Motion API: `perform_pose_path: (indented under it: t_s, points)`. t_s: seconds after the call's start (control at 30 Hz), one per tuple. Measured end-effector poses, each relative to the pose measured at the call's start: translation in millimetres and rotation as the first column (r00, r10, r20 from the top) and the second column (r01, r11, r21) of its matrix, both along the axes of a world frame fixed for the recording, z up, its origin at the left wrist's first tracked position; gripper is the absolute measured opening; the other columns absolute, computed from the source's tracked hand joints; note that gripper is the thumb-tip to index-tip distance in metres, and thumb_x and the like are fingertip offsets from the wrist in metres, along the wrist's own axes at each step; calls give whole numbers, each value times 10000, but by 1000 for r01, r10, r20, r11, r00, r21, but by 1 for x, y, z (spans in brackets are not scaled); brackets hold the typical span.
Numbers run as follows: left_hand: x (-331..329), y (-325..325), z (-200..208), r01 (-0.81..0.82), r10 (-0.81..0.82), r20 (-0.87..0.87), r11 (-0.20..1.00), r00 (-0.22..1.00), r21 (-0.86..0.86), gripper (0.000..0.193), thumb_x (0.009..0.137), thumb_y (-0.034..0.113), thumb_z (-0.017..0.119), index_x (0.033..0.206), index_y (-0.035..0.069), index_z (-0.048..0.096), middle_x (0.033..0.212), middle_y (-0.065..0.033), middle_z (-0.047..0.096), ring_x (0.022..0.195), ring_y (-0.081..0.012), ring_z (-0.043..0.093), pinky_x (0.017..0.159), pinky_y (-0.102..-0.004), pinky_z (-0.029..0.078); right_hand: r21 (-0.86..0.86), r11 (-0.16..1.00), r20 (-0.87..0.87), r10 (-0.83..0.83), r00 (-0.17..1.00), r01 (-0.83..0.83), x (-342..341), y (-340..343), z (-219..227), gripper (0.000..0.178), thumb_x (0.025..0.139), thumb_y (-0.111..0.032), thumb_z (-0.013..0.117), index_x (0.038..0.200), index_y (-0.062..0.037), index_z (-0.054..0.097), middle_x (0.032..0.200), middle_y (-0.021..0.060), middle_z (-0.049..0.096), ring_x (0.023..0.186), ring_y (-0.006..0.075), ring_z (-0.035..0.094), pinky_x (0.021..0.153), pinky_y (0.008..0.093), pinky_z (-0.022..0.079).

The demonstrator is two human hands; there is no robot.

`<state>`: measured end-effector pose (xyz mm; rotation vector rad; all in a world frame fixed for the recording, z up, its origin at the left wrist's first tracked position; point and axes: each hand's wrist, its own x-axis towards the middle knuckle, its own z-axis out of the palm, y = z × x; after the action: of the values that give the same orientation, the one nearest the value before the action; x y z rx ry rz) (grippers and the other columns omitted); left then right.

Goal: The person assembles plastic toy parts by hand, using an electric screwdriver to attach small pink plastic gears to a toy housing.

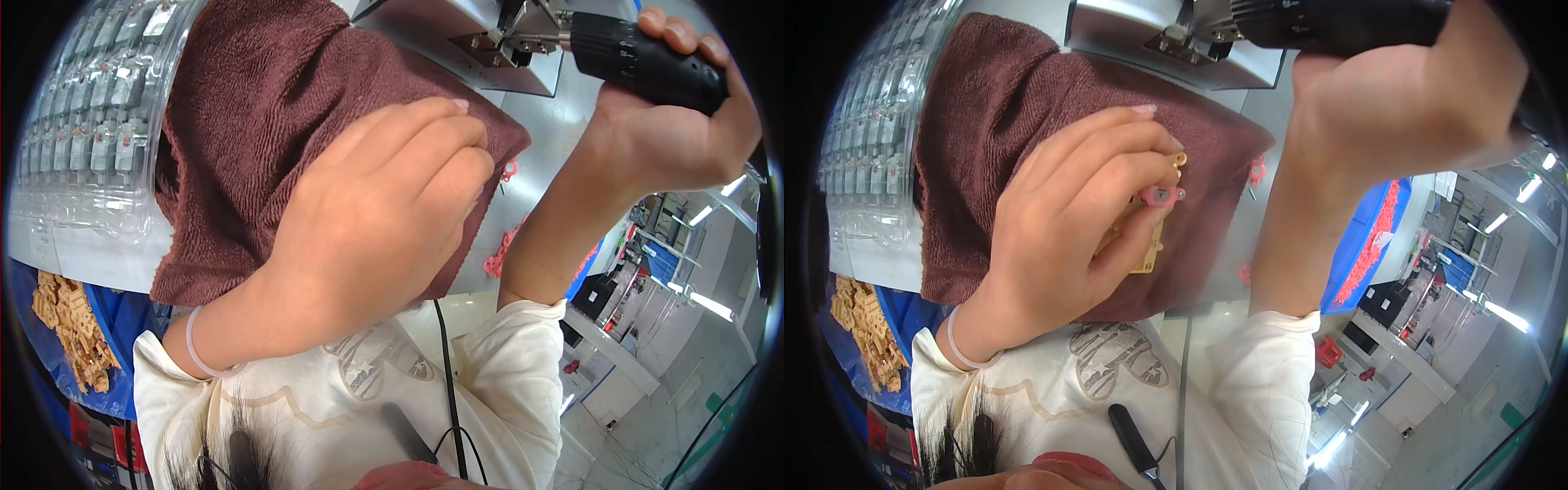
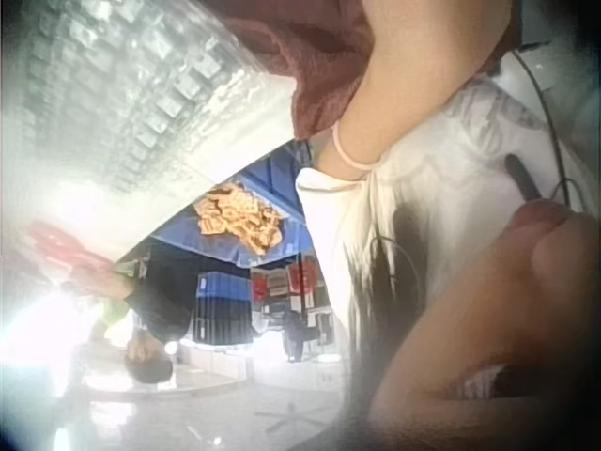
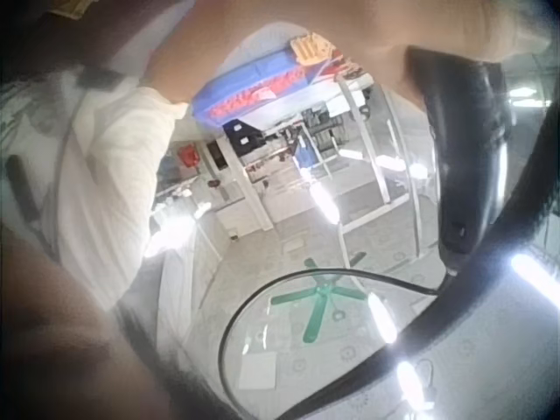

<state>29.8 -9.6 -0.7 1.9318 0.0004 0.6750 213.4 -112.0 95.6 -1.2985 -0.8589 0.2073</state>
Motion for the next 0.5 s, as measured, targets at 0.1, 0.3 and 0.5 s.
perform_pose_path:
  t_s: [0.1,0.3,0.5]
  points:
    - [0,-2,1,4,-4,-10,1000,1000,-6,227,697,16,673,910,55,604,995,-66,626,1012,-291,600,824,-363,483,36,999,1,16,1000,-16,-12,17,-8,137,789,-200,515,768,-74,465,756,49,476,626,150,487,576,315,426]
    - [1,-3,-4,-17,17,10,1000,1000,-23,211,717,39,667,918,55,607,989,-55,626,1005,-280,603,822,-359,485,97,994,-20,53,998,-51,-7,6,3,145,773,-199,528,765,-72,460,736,45,467,621,144,484,581,300,426]
    - [1,-3,-3,-28,28,21,999,999,-17,199,723,47,658,915,56,607,992,-46,629,996,-275,605,819,-360,488,154,987,-31,59,998,-54,13,-15,17,156,757,-198,541,763,-69,455,716,41,458,616,138,481,586,285,425]
